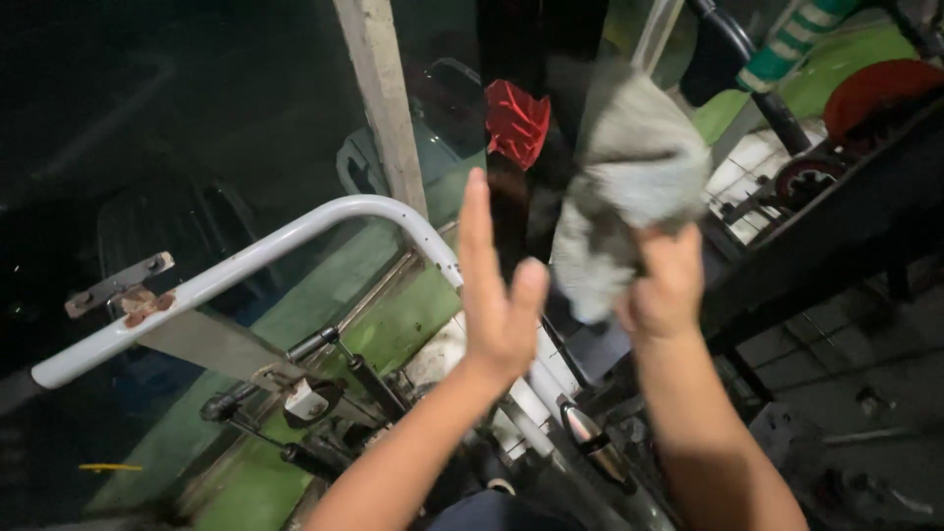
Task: Wiping down various pieces of gym equipment and workout machines with a cloth.
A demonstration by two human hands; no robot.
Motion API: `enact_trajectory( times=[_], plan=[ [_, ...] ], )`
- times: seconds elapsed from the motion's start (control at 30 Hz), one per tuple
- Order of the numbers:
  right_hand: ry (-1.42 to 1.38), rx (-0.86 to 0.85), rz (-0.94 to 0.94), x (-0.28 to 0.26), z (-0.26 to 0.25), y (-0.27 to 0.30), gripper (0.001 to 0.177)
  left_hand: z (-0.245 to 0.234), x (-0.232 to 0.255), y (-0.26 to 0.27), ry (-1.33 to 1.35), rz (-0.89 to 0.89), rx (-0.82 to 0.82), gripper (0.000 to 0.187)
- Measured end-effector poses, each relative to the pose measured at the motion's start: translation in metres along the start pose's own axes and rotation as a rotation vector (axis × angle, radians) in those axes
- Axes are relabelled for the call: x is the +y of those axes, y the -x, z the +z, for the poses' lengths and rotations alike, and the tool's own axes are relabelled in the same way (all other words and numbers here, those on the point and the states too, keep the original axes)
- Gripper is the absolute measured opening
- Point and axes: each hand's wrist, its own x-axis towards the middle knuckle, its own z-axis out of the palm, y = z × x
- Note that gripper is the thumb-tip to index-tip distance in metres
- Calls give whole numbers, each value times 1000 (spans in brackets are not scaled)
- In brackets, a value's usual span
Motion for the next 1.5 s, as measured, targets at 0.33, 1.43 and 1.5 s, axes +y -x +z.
enact_trajectory(
  times=[0.33,1.43,1.5],
  plan=[
    [462,-184,32,150,-83,22,33,23,-59,64,-249,144,-127,85],
    [856,-225,-21,97,-90,48,30,11,-104,-4,205,-188,-36,71],
    [991,-213,-186,72,-47,27,33,4,-90,-36,266,-182,-72,68]
  ],
)
